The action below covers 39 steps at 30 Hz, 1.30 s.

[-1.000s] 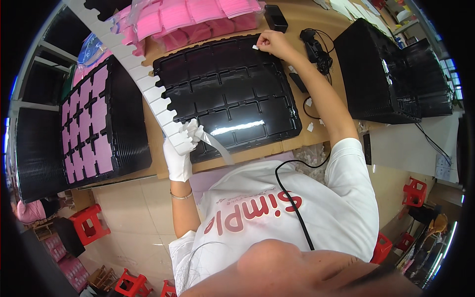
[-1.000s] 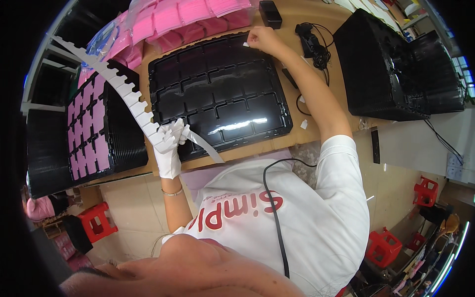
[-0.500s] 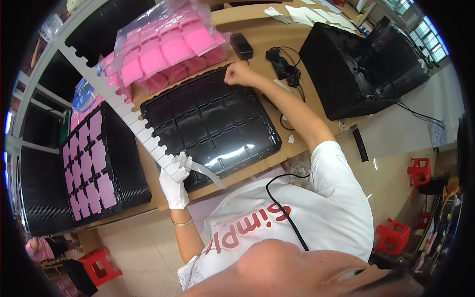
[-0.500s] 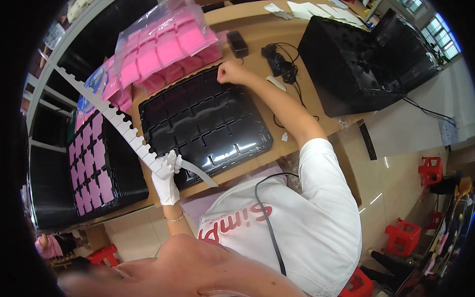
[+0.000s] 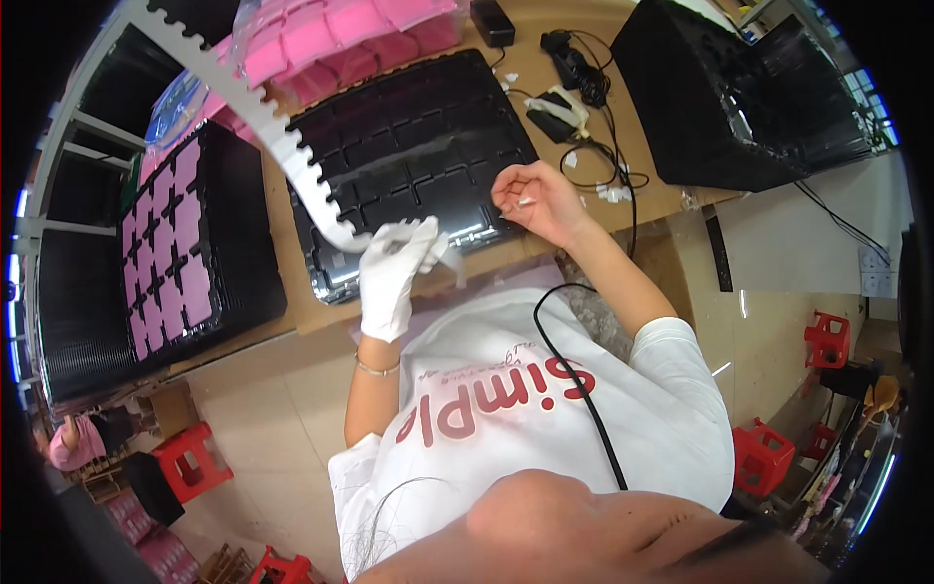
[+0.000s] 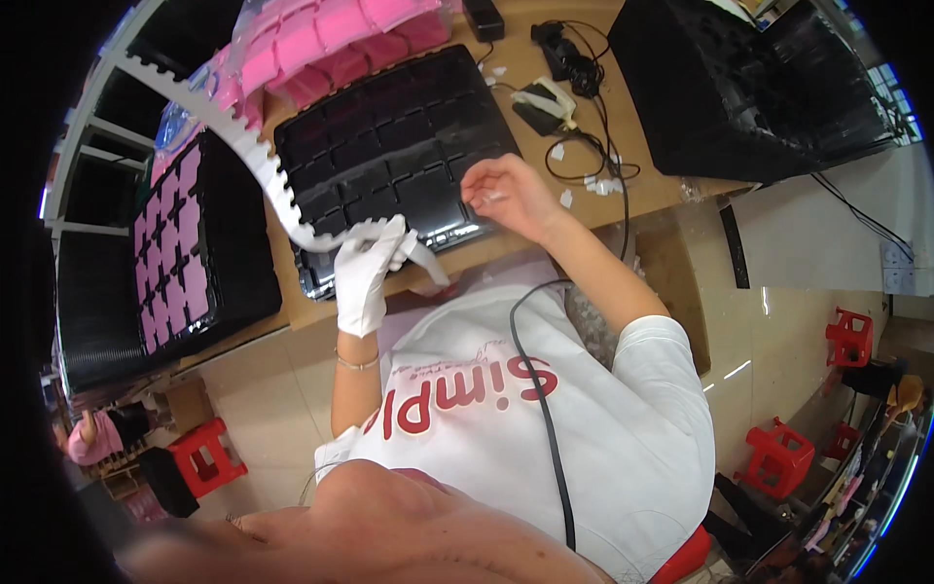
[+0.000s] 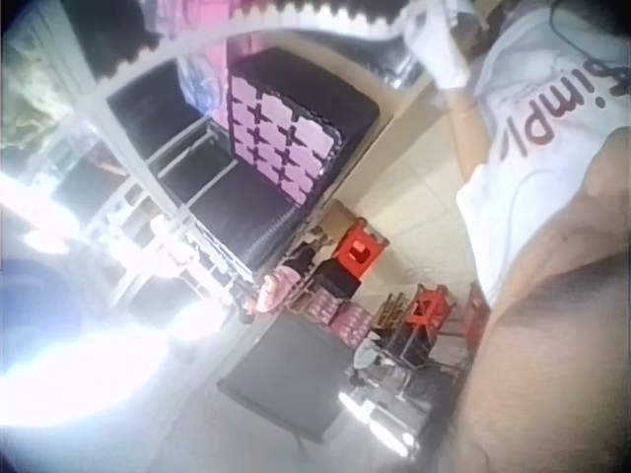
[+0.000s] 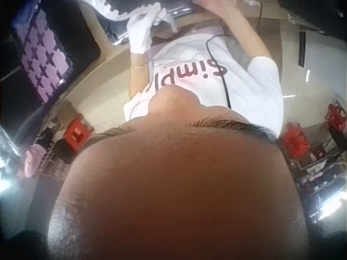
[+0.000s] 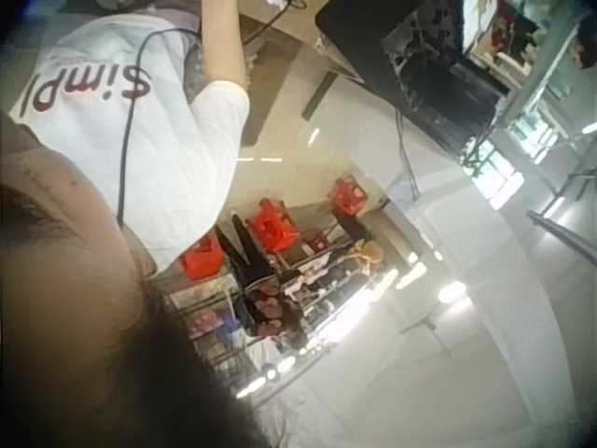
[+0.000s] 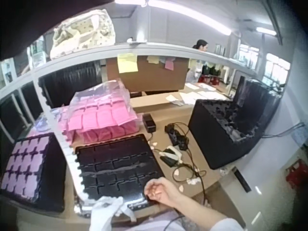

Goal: The person places pink foam inserts into black plastic trays, then applies a white adhesive strip along the tray edge. They repeat this process for multiple trays, stacking the completed units on the left side of the table.

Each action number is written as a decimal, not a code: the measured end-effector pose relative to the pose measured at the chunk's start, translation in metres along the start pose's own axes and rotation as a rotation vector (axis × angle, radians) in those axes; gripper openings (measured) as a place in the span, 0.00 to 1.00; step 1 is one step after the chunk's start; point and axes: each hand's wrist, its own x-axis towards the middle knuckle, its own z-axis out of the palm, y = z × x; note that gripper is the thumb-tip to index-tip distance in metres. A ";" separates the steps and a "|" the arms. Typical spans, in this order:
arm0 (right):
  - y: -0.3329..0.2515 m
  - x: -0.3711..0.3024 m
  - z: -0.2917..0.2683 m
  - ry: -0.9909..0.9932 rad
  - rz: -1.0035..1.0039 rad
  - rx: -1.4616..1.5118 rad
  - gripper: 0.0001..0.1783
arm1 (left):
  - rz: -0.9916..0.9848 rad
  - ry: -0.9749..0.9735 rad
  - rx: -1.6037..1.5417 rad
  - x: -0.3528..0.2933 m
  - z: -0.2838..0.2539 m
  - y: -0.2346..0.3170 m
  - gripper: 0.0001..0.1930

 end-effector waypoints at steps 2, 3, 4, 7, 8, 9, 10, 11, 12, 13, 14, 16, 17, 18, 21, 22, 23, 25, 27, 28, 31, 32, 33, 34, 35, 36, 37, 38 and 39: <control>0.021 -0.008 0.007 -0.056 -0.001 -0.252 0.13 | -0.043 0.051 0.054 -0.004 0.007 -0.005 0.12; 0.036 -0.013 0.015 -0.013 -0.087 -0.433 0.14 | 0.005 0.006 -0.027 -0.005 0.010 -0.010 0.14; 0.041 -0.019 0.034 0.088 -0.138 -0.665 0.11 | -0.003 0.006 -0.032 -0.006 0.013 -0.009 0.14; 0.054 -0.020 0.034 0.068 -0.250 -0.730 0.07 | -0.007 0.011 -0.077 -0.009 0.018 -0.003 0.12; 0.052 -0.022 0.035 0.086 -0.283 -0.807 0.05 | 0.005 0.018 -0.035 -0.009 0.018 -0.003 0.12; 0.051 -0.023 0.035 0.104 -0.317 -0.885 0.04 | 0.018 0.024 0.005 -0.007 0.019 -0.003 0.11; 0.052 -0.023 0.034 0.084 -0.472 -1.010 0.03 | 0.030 0.029 0.045 -0.005 0.019 -0.002 0.11; 0.054 -0.023 0.032 0.063 -0.629 -1.131 0.03 | 0.031 0.015 0.053 -0.003 0.018 -0.003 0.11; 0.055 -0.024 0.031 0.044 -0.790 -1.254 0.02 | 0.033 -0.003 0.058 0.001 0.017 -0.006 0.11; 0.054 -0.027 0.032 -0.023 -0.776 -1.237 0.02 | 0.035 -0.021 0.064 0.003 0.017 -0.007 0.12; 0.051 -0.033 0.033 -0.089 -0.762 -1.220 0.03 | 0.041 0.014 0.081 0.005 0.018 -0.007 0.11; 0.040 -0.038 0.028 -0.094 -0.700 -1.190 0.03 | 0.052 0.084 0.117 0.004 0.019 -0.005 0.11; 0.026 -0.034 0.018 -0.034 -0.653 -1.177 0.03 | 0.060 0.080 0.129 0.004 0.016 -0.003 0.11; 0.011 -0.029 0.008 0.030 -0.604 -1.166 0.04 | 0.049 0.060 0.135 0.006 0.014 -0.003 0.11; -0.023 -0.008 -0.021 0.175 -0.365 -1.469 0.06 | 0.027 0.021 0.165 0.009 0.012 -0.002 0.11; -0.022 -0.004 -0.027 0.205 -0.379 -1.534 0.06 | 0.021 0.024 0.176 0.009 0.013 -0.002 0.11; -0.020 -0.001 -0.031 0.235 -0.393 -1.598 0.07 | 0.015 0.026 0.188 0.009 0.014 -0.001 0.11; -0.017 0.002 -0.030 0.265 -0.444 -1.688 0.09 | 0.006 0.026 0.194 0.010 0.014 -0.002 0.11; -0.013 0.001 -0.026 0.304 -0.461 -1.686 0.09 | 0.007 0.012 0.183 0.011 0.012 -0.004 0.11; -0.012 0.001 -0.025 0.325 -0.469 -1.685 0.09 | 0.007 0.013 0.187 0.012 0.012 -0.005 0.11; -0.006 0.004 -0.029 0.383 -0.543 -1.704 0.08 | 0.012 0.010 0.191 0.012 0.013 -0.005 0.11; -0.005 0.004 -0.030 0.374 -0.553 -1.697 0.08 | 0.013 0.005 0.187 0.011 0.012 -0.004 0.11; -0.004 0.004 -0.032 0.364 -0.564 -1.692 0.08 | 0.016 0.000 0.182 0.011 0.012 -0.004 0.11; -0.004 0.004 -0.032 0.354 -0.575 -1.686 0.08 | 0.020 0.008 0.184 0.011 0.012 -0.004 0.11; -0.004 0.001 -0.031 0.298 -0.571 -1.693 0.07 | 0.024 0.017 0.186 0.011 0.012 -0.004 0.10; -0.004 -0.004 -0.028 0.242 -0.567 -1.700 0.07 | 0.028 0.025 0.187 0.012 0.012 -0.004 0.10; -0.004 -0.011 -0.025 0.186 -0.563 -1.706 0.07 | 0.033 0.021 0.184 0.012 0.012 -0.005 0.11; -0.007 -0.020 -0.023 0.183 -0.476 -1.578 0.07 | 0.039 0.016 0.181 0.013 0.012 -0.007 0.11; -0.012 -0.035 -0.023 0.181 -0.391 -1.449 0.07 | 0.045 0.010 0.177 0.013 0.011 -0.007 0.11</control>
